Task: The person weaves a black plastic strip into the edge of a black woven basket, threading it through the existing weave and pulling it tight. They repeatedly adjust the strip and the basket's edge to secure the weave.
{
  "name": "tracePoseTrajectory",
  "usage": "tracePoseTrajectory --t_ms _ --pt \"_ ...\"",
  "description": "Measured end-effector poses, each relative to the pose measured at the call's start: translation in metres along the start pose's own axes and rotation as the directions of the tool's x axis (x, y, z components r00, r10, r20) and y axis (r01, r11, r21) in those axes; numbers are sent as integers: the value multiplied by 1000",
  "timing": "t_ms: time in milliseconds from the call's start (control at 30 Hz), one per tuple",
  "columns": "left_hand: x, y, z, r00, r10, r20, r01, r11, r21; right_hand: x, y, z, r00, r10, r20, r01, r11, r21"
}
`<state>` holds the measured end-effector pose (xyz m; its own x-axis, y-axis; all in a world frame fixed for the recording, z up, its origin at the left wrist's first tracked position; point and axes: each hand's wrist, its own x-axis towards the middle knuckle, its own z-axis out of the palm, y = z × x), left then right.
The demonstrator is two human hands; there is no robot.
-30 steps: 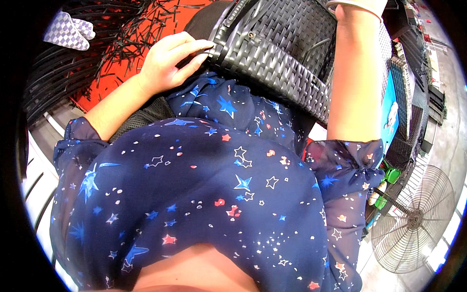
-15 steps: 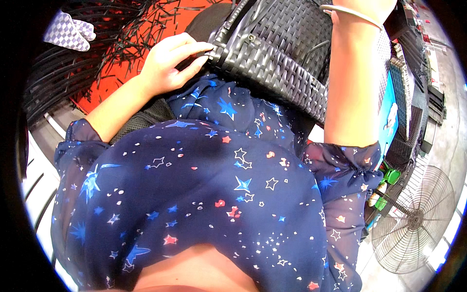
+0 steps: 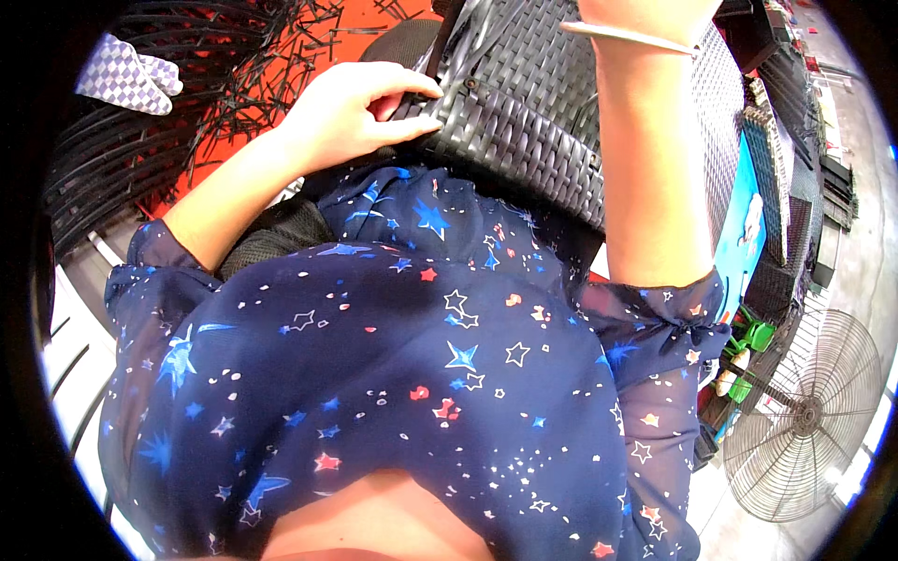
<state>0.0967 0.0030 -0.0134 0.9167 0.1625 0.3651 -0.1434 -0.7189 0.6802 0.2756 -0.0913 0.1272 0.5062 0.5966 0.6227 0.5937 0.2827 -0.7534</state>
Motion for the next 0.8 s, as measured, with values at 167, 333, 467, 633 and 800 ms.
tracePoseTrajectory --t_ms 167,333,467,633,800 --pt "-1 5 -1 993 -116 17 116 993 9 -6 10 -1 998 28 54 -30 998 46" --pt "-14 12 -9 998 -52 -25 54 996 77 -16 14 -4 984 157 88 -159 987 8" --pt "-14 19 -6 983 -171 66 173 985 -22 -47 33 -11 920 327 217 -311 945 -102" --pt "-1 10 -1 873 -387 296 487 709 -510 -74 41 -20 888 364 283 -292 919 -264" --pt "0 20 -21 852 -420 313 523 637 -566 -81 36 -23 854 223 471 -56 938 -343"
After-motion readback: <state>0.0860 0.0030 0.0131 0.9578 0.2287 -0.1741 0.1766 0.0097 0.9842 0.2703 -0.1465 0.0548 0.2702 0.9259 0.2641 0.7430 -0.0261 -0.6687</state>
